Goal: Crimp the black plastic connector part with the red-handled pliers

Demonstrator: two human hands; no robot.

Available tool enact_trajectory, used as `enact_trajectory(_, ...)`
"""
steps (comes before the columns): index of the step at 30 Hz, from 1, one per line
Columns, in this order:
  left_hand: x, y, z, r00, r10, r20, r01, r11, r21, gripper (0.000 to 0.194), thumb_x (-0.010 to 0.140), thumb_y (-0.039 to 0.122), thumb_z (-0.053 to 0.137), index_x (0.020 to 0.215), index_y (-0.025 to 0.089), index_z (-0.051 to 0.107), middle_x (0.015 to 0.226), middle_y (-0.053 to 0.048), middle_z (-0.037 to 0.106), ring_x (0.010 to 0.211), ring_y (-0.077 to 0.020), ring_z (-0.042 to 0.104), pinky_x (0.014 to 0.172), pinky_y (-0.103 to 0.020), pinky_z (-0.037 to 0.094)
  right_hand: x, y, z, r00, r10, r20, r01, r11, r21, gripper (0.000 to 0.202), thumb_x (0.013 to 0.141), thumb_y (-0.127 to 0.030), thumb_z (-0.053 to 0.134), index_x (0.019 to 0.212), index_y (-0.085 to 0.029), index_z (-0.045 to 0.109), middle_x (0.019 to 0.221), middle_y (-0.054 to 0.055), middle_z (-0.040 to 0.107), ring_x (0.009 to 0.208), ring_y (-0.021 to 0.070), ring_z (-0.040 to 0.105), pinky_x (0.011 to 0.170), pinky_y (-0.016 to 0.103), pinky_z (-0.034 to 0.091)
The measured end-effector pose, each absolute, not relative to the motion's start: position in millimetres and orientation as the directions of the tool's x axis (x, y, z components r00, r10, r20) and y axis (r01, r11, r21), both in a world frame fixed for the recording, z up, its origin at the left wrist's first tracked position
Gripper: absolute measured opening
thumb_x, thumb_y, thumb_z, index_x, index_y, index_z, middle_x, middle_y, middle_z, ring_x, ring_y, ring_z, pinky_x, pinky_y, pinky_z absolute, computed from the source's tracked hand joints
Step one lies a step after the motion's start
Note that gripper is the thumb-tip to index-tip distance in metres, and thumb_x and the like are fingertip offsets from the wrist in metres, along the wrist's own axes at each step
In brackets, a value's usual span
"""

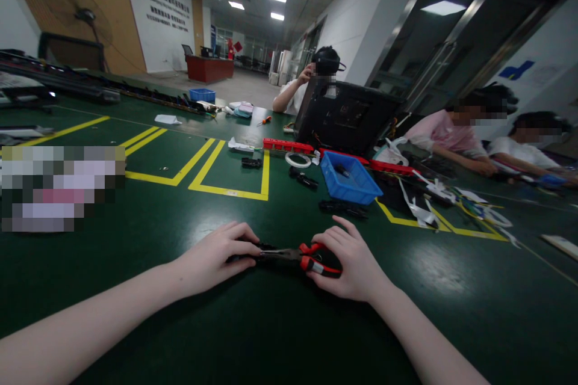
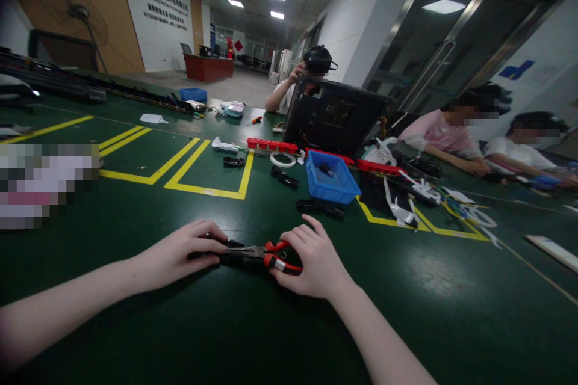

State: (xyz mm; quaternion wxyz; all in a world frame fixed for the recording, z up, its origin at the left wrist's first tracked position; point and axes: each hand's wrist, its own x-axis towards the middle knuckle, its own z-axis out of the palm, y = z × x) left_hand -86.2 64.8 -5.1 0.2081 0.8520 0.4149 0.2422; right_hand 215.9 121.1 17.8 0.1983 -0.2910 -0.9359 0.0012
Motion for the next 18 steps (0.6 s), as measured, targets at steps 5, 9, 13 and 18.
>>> enact_trajectory(5, -86.7, 65.1, -5.3, 0.549, 0.802, 0.236, 0.598, -0.574, 0.559, 0.027, 0.09, 0.013, 0.061, 0.113, 0.026, 0.067, 0.116, -0.004, 0.059, 0.105, -0.0217, 0.055, 0.091, -0.039, 0.049, 214.9, 119.2, 20.9, -0.766, 0.48, 0.427, 0.523, 0.852, -0.019, 0.036, 0.075, -0.042, 0.067, 0.1, -0.018, 0.06, 0.087, 0.005, 0.067, 0.081, 0.0207, 0.063, 0.107, 0.052, 0.034)
enact_trajectory(9, -86.5, 64.7, -4.2, 0.545, 0.804, 0.238, 0.601, -0.572, 0.558, 0.028, 0.09, 0.012, 0.06, 0.113, 0.026, 0.068, 0.115, -0.005, 0.059, 0.104, -0.0224, 0.056, 0.089, -0.039, 0.049, 213.7, 117.9, 23.2, -0.776, 0.417, 0.473, 0.513, 0.854, 0.089, 0.036, 0.075, -0.041, 0.066, 0.101, -0.017, 0.061, 0.086, 0.006, 0.068, 0.082, 0.0218, 0.063, 0.105, 0.052, 0.036)
enact_trajectory(13, -86.0, 64.5, -3.1, 0.539, 0.81, 0.231, 0.606, -0.564, 0.562, 0.027, 0.091, 0.013, 0.059, 0.113, 0.026, 0.068, 0.115, -0.005, 0.058, 0.105, -0.0222, 0.055, 0.09, -0.039, 0.048, 213.3, 118.7, 22.4, -0.779, 0.401, 0.482, 0.509, 0.853, 0.114, 0.037, 0.075, -0.041, 0.066, 0.101, -0.016, 0.06, 0.087, 0.007, 0.068, 0.082, 0.0224, 0.064, 0.104, 0.052, 0.037)
enact_trajectory(18, -86.9, 67.8, -4.6, 0.55, 0.802, 0.233, 0.598, -0.573, 0.561, 0.027, 0.089, 0.014, 0.063, 0.114, 0.025, 0.068, 0.114, -0.006, 0.059, 0.104, -0.0221, 0.056, 0.089, -0.038, 0.048, 214.6, 122.5, 19.7, -0.792, 0.386, 0.474, 0.477, 0.875, 0.083, 0.034, 0.076, -0.038, 0.065, 0.103, -0.018, 0.058, 0.086, 0.005, 0.068, 0.078, 0.0209, 0.064, 0.102, 0.052, 0.039)
